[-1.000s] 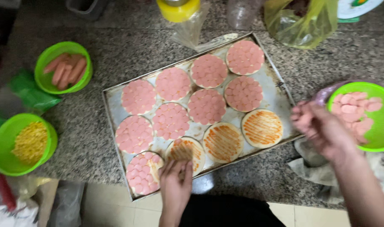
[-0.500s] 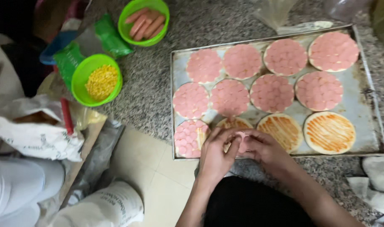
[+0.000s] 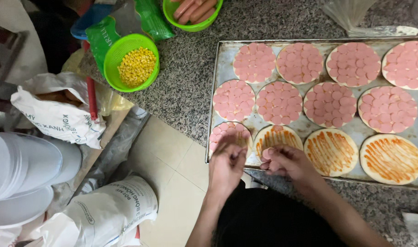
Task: The person places sliced meat onto small round dough bases arranged on a baking tray. The person repeatedly picks slices from a green bowl and arranges them in overlapping patterns on each base.
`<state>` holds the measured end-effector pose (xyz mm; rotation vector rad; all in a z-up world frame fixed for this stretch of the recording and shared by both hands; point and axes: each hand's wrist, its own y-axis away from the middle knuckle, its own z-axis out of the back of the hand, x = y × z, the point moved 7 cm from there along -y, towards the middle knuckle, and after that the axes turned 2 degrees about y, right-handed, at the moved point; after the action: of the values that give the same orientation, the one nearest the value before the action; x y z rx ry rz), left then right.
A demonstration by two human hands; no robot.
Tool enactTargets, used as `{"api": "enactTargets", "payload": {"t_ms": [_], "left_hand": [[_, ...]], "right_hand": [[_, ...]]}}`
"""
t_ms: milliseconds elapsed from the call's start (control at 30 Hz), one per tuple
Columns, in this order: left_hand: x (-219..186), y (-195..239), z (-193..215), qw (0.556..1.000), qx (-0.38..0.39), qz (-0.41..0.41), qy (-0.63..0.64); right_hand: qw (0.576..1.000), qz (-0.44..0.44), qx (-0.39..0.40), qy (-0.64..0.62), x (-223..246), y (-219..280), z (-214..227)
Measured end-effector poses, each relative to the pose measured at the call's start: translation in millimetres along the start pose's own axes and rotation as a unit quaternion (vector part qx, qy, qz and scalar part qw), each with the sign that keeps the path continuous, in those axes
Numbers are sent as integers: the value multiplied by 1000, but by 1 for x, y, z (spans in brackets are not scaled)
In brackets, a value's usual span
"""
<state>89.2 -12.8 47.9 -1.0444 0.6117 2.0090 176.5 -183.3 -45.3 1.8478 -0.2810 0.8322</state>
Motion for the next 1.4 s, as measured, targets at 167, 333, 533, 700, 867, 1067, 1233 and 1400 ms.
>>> {"api": "enactTargets", "payload": {"t_ms": [167,333,533,700,867,1067,1233,1400], "left_hand": [[7,-13,8,990,-73,-2,-119],[8,-18,-22,988,-55,-101,-104],[21,-16,-41,943,-143,-163,-252],[21,-16,-42,941,-140,-158,-263],[18,-15,-40,942,-142,-153,-263],[25,-14,-45,937,-147,-146,-282],[8,-10,-33,940,-149,-145,-272],[-29,-9,-19,984,-46,-155,-82]], "right_hand": [[1000,21,-18,-10,-3,-10,13],[1000,13,-20,-2,-8,-12,18],[999,13,-26,-26,-12,-13,21],[999,15,-19,-25,-11,-14,21],[999,13,-26,-18,-8,-11,17],[999,20,-20,-16,-5,-8,11],[999,14,-36,-23,-1,-4,8],[998,13,-63,11,11,4,-1]]}}
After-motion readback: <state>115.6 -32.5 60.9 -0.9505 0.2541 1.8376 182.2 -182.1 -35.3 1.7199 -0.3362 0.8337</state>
